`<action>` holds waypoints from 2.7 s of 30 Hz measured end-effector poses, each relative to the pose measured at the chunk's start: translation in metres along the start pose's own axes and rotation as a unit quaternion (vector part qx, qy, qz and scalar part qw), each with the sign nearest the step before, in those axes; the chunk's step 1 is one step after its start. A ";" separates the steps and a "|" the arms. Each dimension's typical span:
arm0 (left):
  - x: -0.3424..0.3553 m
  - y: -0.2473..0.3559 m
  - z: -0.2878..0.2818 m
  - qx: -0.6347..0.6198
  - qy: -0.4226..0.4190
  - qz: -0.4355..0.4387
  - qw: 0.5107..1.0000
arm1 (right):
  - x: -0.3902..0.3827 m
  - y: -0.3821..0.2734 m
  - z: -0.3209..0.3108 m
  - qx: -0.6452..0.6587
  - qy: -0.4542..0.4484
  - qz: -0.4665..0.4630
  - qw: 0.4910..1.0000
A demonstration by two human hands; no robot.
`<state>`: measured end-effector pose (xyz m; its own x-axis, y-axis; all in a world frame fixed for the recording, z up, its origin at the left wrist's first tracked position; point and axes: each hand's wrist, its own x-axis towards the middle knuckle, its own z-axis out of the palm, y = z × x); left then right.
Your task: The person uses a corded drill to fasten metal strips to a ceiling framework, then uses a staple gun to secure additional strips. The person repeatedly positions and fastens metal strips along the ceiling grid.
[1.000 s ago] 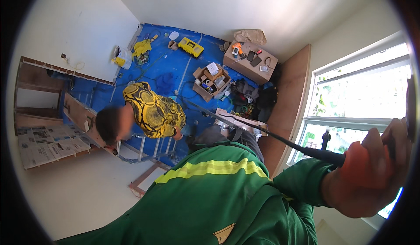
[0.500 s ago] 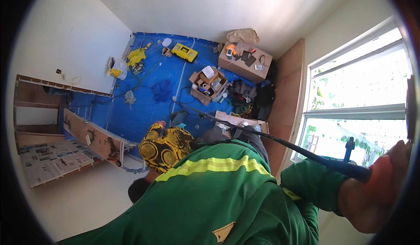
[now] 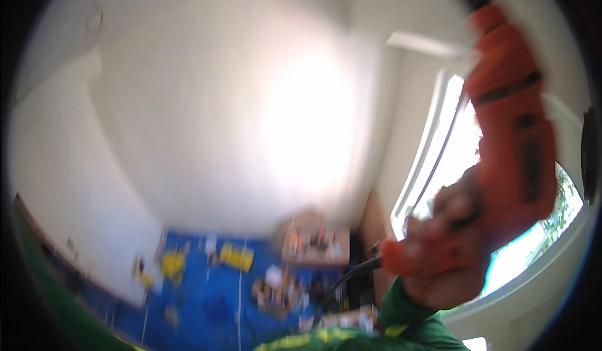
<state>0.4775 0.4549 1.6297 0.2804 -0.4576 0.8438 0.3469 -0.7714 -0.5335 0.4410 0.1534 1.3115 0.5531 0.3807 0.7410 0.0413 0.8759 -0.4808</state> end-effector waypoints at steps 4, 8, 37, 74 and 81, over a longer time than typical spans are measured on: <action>0.100 0.001 -0.095 0.025 0.112 0.013 0.993 | 0.021 0.010 -0.020 -0.100 0.140 -0.207 0.963; 0.150 0.021 -0.149 -0.013 0.140 0.000 0.990 | 0.053 -0.012 -0.048 -0.045 0.105 -0.247 0.962; 0.249 0.031 -0.162 -0.462 0.271 -0.023 0.844 | 0.174 -0.159 0.056 -0.142 -0.026 -0.505 0.851; 0.288 0.039 -0.139 -0.407 0.330 -0.101 0.845 | 0.181 -0.166 0.055 -0.163 -0.045 -0.489 0.856; 0.303 0.003 -0.128 0.020 0.424 0.103 0.900 | 0.178 -0.174 0.054 -0.183 -0.033 -0.485 0.855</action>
<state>0.4490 0.2573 1.8915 -0.4342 -0.7757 0.4581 0.4027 -0.6220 -0.6716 0.4868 0.0848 1.5523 0.0635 -0.4450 0.8933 0.7172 0.6428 0.2692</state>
